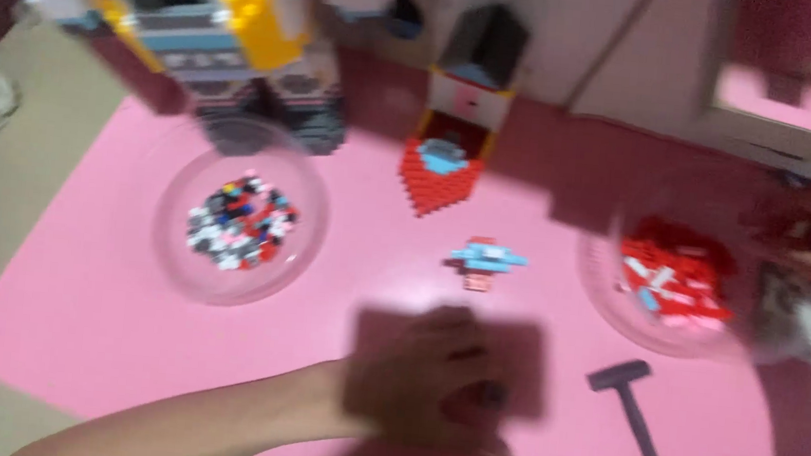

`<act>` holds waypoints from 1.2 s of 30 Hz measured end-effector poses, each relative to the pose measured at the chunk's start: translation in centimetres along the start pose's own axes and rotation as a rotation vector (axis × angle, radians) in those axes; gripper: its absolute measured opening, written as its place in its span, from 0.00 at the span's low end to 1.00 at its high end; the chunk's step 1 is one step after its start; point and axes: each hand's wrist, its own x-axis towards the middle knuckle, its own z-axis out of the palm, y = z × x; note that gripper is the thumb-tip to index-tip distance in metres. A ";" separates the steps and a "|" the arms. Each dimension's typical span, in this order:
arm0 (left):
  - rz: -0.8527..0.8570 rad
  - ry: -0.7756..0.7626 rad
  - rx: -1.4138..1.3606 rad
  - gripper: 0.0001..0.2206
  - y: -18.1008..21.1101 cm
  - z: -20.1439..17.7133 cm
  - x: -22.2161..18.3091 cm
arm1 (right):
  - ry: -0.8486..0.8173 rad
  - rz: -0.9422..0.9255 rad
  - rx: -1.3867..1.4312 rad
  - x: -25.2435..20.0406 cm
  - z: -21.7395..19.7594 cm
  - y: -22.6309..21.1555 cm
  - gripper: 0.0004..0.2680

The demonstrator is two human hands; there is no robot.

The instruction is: Assembling a model using small interlocking toy blocks on a pink table.

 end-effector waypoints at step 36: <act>-0.398 0.037 0.162 0.49 -3.5 -3.2 4.2 | -0.231 -0.584 -0.528 -13.1 20.6 -34.5 0.05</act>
